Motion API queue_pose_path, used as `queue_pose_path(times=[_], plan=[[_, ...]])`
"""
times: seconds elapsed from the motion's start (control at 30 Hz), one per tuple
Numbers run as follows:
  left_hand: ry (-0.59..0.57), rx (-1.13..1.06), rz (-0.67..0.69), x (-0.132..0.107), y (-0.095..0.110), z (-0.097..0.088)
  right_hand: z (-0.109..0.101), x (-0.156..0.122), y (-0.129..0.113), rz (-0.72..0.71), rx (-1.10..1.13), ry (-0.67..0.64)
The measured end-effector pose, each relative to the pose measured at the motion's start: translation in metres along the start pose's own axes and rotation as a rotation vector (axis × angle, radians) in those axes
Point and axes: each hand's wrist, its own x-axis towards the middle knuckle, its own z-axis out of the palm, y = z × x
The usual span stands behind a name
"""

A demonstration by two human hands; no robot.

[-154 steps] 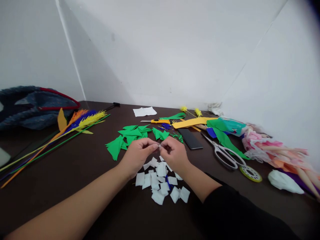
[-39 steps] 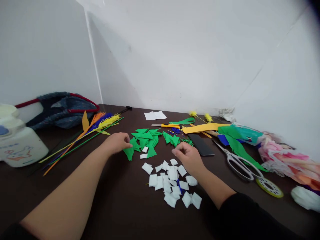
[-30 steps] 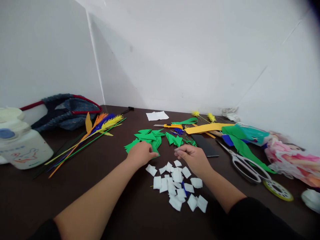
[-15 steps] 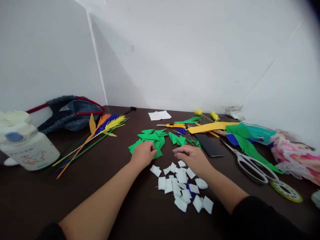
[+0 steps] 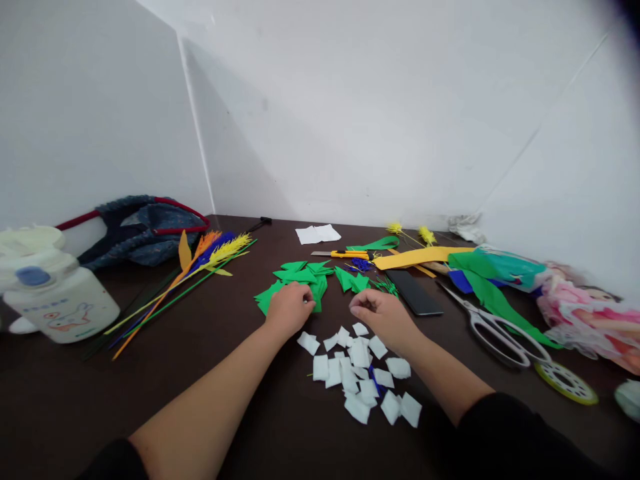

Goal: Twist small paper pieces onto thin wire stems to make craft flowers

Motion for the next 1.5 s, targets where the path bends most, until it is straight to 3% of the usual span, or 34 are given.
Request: queue_pose_path(times=[0.2, 0.37, 0.5, 0.9, 1.0, 1.2, 1.37, 1.5], plan=[[0.003, -0.256, 0.013, 0.000, 0.009, -0.006, 0.008, 0.003, 0.007, 0.053, 0.217, -0.032], [0.004, -0.799, 0.031, -0.007, 0.029, -0.002, 0.019, -0.001, 0.002, -0.006, 0.326, -0.023], [-0.069, -1.012, 0.003, -0.013, 0.042, -0.002, 0.023, -0.003, -0.001, 0.040, 0.314, 0.044], [-0.213, -1.028, -0.103, -0.022, 0.052, -0.011, 0.007, -0.001, 0.005, -0.030, 0.445, 0.115], [-0.202, -1.052, -0.152, -0.023, 0.055, -0.009, 0.001, -0.003, 0.003, -0.123, 0.348, 0.105], [-0.314, -1.186, -0.223, -0.023, 0.060, -0.007, -0.007, -0.006, 0.000, -0.362, 0.123, -0.015], [-0.394, -1.247, -0.263, -0.023, 0.062, -0.011, -0.006, -0.004, 0.004, -0.353, 0.114, -0.036], [-0.438, -1.264, -0.210, -0.023, 0.058, -0.011, -0.005, -0.004, 0.007, -0.289, 0.196, -0.051]])
